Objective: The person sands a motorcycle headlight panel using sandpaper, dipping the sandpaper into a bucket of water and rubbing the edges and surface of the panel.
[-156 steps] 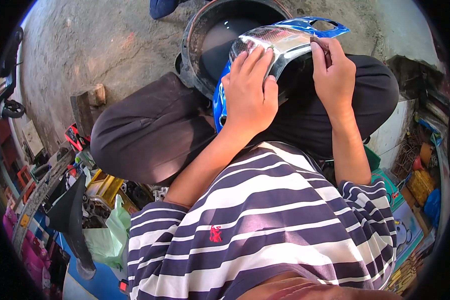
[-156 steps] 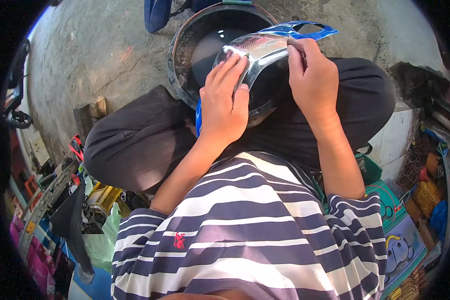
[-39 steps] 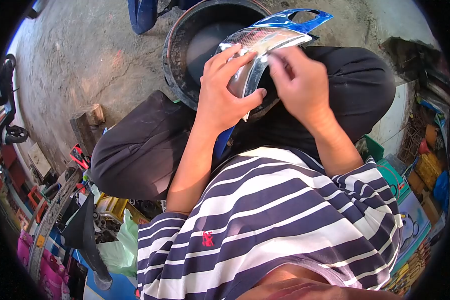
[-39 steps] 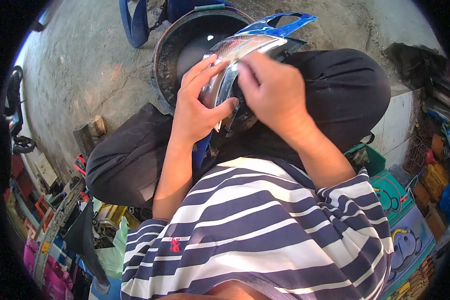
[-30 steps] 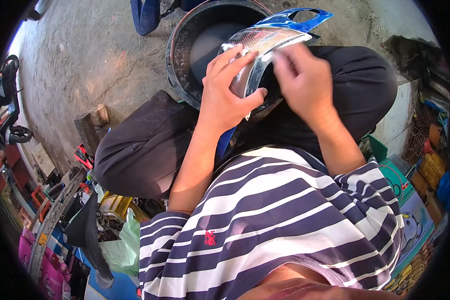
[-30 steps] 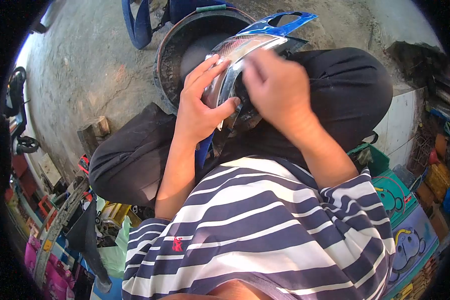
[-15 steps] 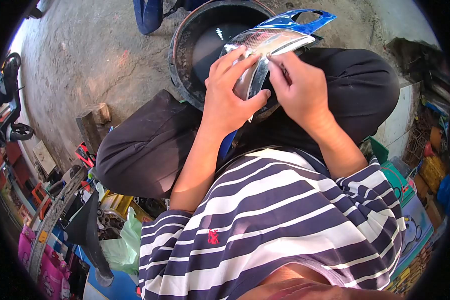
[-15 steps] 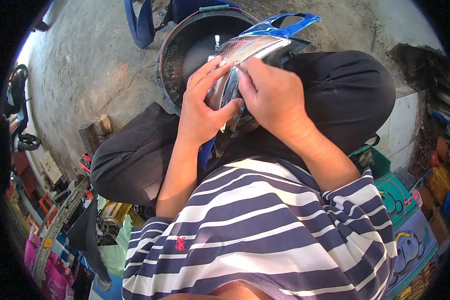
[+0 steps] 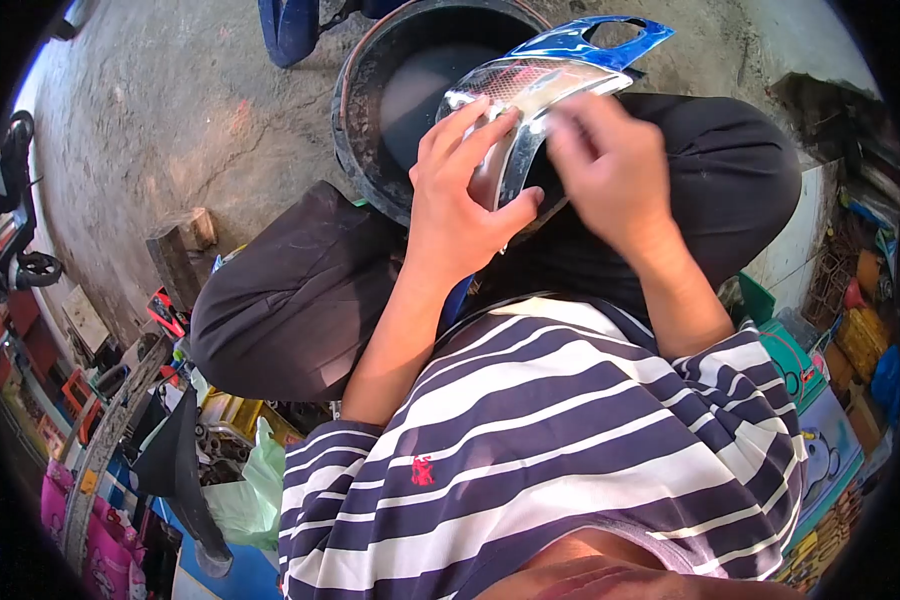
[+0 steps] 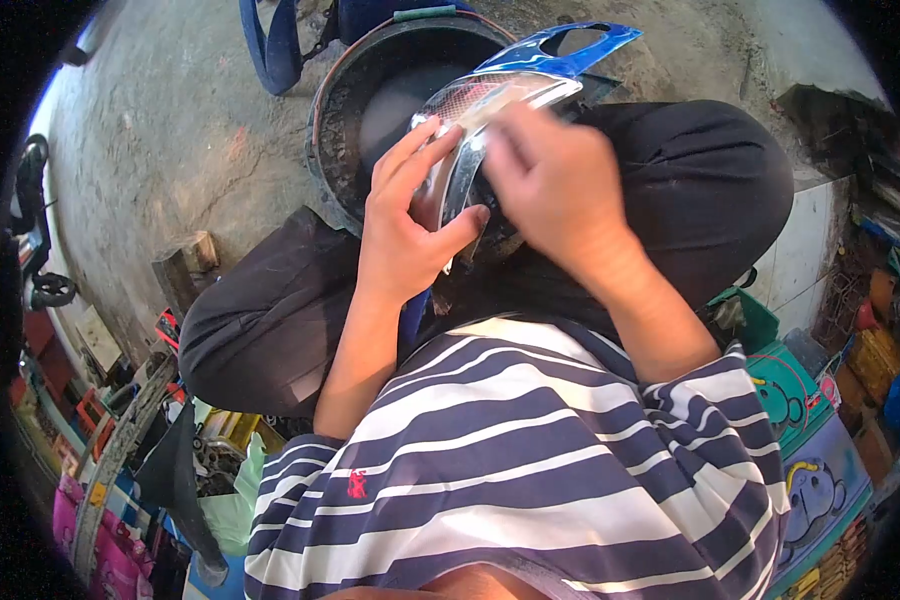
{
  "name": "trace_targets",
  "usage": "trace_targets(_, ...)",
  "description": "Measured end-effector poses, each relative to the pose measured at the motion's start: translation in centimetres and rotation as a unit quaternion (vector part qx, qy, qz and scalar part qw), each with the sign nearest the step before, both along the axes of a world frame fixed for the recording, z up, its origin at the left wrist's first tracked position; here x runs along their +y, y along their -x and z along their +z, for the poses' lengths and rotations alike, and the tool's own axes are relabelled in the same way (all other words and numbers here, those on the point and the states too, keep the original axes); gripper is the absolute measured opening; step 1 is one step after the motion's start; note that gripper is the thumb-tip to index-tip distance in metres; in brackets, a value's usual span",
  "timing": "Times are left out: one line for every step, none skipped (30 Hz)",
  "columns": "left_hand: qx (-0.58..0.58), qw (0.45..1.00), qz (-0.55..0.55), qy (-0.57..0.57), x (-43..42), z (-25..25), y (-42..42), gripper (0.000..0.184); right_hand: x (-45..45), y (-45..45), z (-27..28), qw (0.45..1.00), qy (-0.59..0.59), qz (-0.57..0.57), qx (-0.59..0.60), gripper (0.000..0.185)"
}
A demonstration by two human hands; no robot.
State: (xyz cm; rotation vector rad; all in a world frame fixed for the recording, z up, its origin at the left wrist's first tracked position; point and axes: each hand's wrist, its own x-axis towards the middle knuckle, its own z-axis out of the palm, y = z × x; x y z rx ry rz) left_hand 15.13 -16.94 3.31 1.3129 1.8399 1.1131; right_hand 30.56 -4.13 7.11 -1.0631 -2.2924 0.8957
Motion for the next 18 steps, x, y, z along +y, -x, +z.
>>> trace_targets(0.0,1.0,-0.001,0.002,0.0,0.0,0.0,0.079,-1.0,0.2,-0.2,1.0,-0.009,0.023,-0.005,0.008)
trace_targets(-0.001,1.0,-0.001,0.004,0.2,0.1,-0.1,0.079,-0.3,0.0,0.2,1.0,-0.015,-0.012,-0.017,0.008)
trace_targets(-0.001,1.0,0.0,0.004,0.3,0.1,-0.2,0.079,1.1,-0.3,0.7,0.998,-0.021,-0.048,-0.027,0.008)
trace_targets(-0.002,1.0,0.003,0.006,0.2,0.3,-0.3,0.079,2.2,-0.6,1.0,0.996,-0.025,-0.082,-0.038,0.008)
trace_targets(-0.001,1.0,0.006,0.01,0.1,0.5,-0.3,0.079,3.0,-0.7,0.8,0.987,0.023,-0.16,0.021,0.009)
trace_targets(0.003,1.0,0.011,0.016,0.0,0.7,-0.5,0.079,2.7,-0.7,1.2,0.986,0.027,-0.165,0.008,0.01)
trace_targets(0.009,1.0,0.015,0.02,0.2,0.9,-0.9,0.079,1.7,-0.5,1.0,0.995,-0.008,-0.099,-0.002,0.01)
trace_targets(0.014,1.0,0.017,0.022,0.4,1.0,-1.1,0.079,0.3,-0.3,0.4,0.998,-0.046,-0.034,-0.014,0.01)
trace_targets(0.018,0.999,0.017,0.033,0.4,1.3,-1.3,0.08,-0.6,-0.1,0.1,0.999,-0.03,0.005,-0.019,0.008)
trace_targets(0.016,0.999,0.024,0.024,0.5,1.2,-1.4,0.08,0.0,-0.3,0.4,0.999,-0.022,-0.036,-0.022,0.008)
trace_targets(0.012,0.999,0.031,0.017,0.4,1.0,-1.5,0.081,1.2,-0.4,1.0,0.997,-0.014,-0.078,-0.026,0.009)
trace_targets(0.009,0.999,0.038,0.011,0.1,0.7,-1.6,0.081,2.3,-0.7,1.2,0.992,-0.004,-0.119,-0.029,0.009)
trace_targets(0.003,0.999,0.039,0.007,0.0,0.4,-1.7,0.081,3.3,-1.3,0.8,0.984,0.048,-0.173,-0.012,0.011)
trace_targets(-0.002,0.999,0.043,0.002,0.0,0.1,-1.7,0.08,2.9,-1.0,0.8,0.993,0.024,-0.118,-0.008,0.011)
trace_targets(-0.006,0.999,0.044,-0.003,0.0,-0.1,-1.6,0.08,1.9,-0.5,0.6,0.998,0.001,-0.064,-0.004,0.011)
trace_targets(-0.006,0.999,0.039,0.003,-0.1,-0.2,-1.3,0.079,0.7,-0.1,0.4,1.0,-0.023,-0.013,-0.001,0.011)
trace_targets(-0.008,0.999,0.035,0.008,-0.2,-0.3,-1.0,0.079,-0.6,0.0,-0.4,1.0,-0.002,0.027,-0.003,0.011)
trace_targets(-0.01,0.999,0.033,0.014,-0.2,-0.4,-0.9,0.079,-0.7,0.1,-0.2,0.999,-0.014,0.035,-0.026,0.01)
